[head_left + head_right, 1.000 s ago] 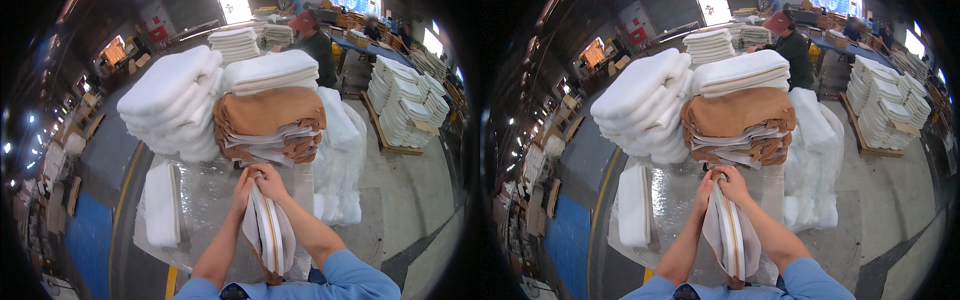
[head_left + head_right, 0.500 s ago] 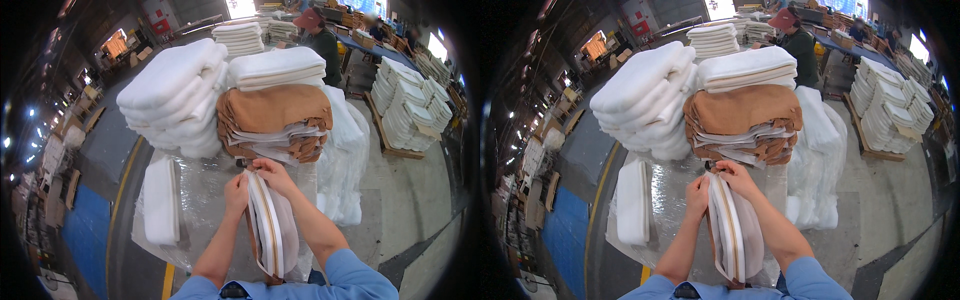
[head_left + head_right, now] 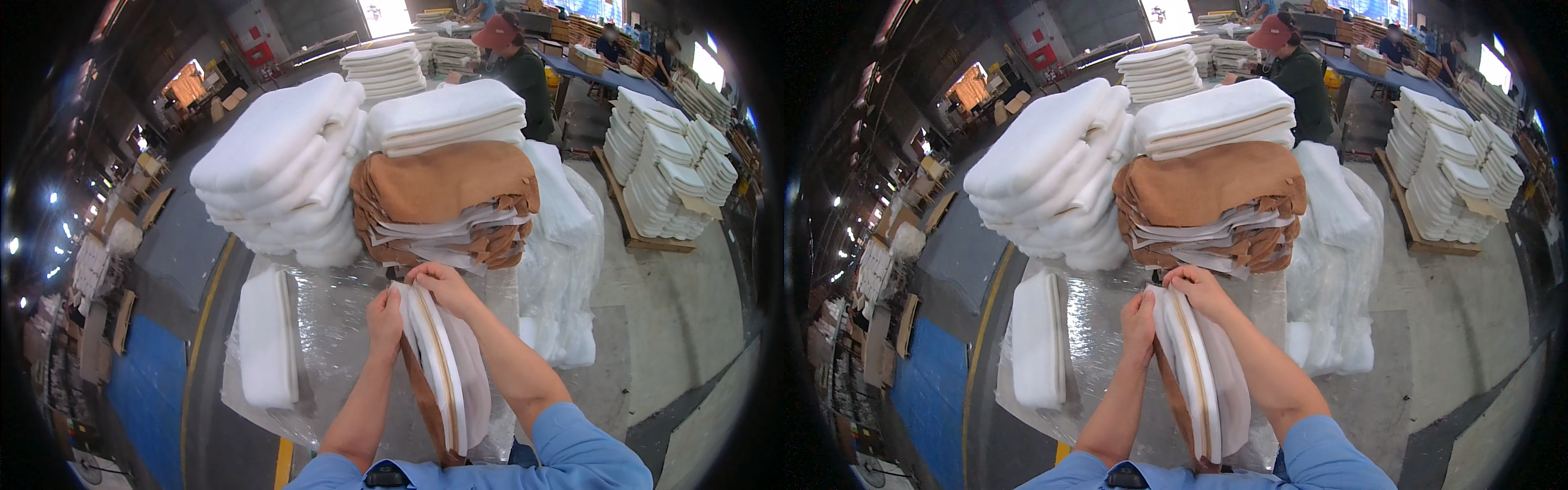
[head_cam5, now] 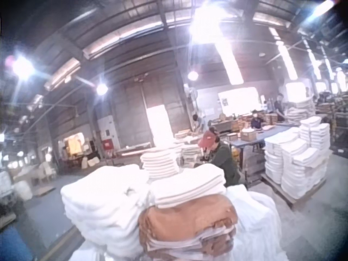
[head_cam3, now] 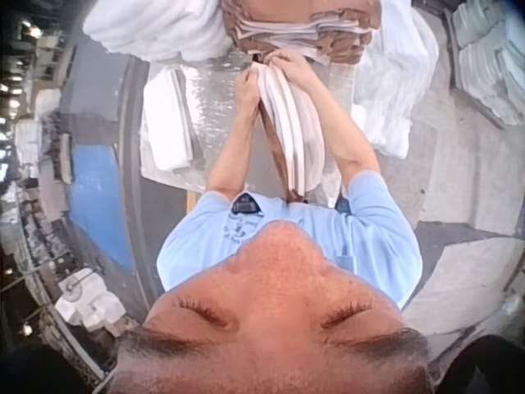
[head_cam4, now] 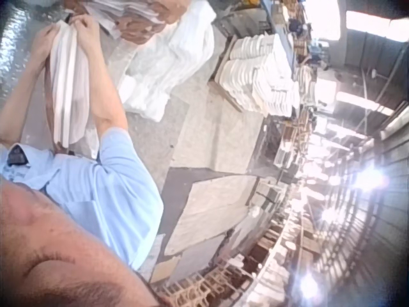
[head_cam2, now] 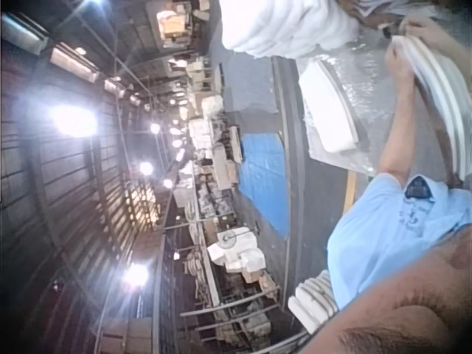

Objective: The person folds brown cushion covers one at a time on a table, aligning edges and stacking them. The person also handles white cushion covers, folding and stacking them separately.

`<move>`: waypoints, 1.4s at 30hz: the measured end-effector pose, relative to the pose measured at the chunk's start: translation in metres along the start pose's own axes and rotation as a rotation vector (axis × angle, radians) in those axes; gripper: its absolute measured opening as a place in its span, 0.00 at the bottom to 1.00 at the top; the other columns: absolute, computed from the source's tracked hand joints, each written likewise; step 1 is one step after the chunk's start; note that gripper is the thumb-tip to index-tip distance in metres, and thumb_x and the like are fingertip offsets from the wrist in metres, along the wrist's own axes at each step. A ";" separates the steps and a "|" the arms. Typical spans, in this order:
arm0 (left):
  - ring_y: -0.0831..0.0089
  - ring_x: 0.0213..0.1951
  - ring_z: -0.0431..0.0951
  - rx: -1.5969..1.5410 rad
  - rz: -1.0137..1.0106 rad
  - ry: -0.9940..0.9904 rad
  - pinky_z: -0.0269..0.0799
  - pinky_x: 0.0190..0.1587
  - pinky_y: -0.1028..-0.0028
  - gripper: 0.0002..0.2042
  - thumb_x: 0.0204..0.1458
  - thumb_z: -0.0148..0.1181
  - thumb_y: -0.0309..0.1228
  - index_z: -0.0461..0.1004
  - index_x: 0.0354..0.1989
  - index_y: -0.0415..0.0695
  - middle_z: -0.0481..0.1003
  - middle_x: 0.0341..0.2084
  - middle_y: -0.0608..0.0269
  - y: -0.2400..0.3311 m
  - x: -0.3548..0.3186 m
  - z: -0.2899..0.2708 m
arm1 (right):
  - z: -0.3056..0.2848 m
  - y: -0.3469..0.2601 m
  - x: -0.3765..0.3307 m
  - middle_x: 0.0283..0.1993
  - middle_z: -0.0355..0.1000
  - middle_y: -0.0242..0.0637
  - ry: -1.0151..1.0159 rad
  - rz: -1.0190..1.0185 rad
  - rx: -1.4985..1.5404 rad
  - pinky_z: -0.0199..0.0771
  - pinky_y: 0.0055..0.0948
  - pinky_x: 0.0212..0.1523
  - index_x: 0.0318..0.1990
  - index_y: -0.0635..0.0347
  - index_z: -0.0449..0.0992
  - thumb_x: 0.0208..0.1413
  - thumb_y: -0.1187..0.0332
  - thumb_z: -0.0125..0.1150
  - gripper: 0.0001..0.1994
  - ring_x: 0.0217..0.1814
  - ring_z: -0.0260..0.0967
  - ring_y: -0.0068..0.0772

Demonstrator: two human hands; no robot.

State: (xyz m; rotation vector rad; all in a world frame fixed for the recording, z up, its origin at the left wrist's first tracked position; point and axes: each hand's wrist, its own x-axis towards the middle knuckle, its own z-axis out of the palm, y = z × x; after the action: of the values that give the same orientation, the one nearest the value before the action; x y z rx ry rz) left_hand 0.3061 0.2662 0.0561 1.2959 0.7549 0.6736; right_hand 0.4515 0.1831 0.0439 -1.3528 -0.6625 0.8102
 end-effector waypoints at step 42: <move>0.75 0.37 0.79 0.219 0.077 -0.523 0.74 0.44 0.73 0.22 0.69 0.47 0.46 0.81 0.42 0.39 0.82 0.36 0.62 -0.021 0.086 -0.006 | 0.001 0.020 -0.085 0.61 0.77 0.32 0.105 -0.116 0.185 0.68 0.32 0.64 0.62 0.56 0.78 0.69 0.65 0.60 0.16 0.60 0.69 0.26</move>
State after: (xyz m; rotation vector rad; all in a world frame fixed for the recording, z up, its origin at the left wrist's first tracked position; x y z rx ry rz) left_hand 0.3530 0.3352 0.0251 1.6201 0.3560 0.2900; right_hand 0.3996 0.1143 0.0278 -1.1700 -0.5643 0.6853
